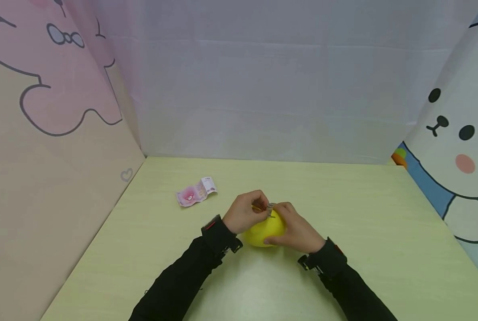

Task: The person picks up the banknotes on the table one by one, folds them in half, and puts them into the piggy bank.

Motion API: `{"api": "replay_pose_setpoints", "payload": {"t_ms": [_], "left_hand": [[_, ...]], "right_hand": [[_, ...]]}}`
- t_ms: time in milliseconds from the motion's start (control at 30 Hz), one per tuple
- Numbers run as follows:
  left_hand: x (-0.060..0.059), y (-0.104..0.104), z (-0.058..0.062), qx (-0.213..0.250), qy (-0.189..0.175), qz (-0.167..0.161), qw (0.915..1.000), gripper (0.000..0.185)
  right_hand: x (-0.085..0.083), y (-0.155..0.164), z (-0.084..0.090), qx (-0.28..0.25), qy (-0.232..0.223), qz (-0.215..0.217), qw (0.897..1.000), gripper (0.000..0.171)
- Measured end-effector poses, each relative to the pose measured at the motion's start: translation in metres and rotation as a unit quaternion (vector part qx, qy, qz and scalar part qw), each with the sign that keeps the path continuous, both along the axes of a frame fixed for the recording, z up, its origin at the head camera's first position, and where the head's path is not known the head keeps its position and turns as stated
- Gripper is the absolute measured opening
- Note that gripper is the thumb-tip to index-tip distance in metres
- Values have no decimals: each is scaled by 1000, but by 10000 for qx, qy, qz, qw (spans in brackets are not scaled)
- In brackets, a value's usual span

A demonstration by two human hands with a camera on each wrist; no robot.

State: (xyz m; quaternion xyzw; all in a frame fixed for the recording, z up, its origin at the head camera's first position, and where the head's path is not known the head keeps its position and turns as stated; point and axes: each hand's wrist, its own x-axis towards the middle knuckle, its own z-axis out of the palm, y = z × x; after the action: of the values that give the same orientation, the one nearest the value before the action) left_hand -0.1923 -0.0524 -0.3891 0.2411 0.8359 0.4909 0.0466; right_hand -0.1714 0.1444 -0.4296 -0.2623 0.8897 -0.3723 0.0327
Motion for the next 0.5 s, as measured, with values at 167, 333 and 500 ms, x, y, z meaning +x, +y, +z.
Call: {"api": "replay_pose_setpoints", "payload": {"t_ms": [167, 333, 500], "left_hand": [[1, 0, 0, 8, 57, 2, 10000, 10], [0, 0, 0, -50, 141, -17, 9999, 10], [-1, -1, 0, -123, 166, -65, 9998, 10]], "right_hand": [[1, 0, 1, -42, -68, -10, 10000, 82], [2, 0, 1, -45, -83, -11, 10000, 85], [2, 0, 1, -37, -97, -3, 9999, 87]]}}
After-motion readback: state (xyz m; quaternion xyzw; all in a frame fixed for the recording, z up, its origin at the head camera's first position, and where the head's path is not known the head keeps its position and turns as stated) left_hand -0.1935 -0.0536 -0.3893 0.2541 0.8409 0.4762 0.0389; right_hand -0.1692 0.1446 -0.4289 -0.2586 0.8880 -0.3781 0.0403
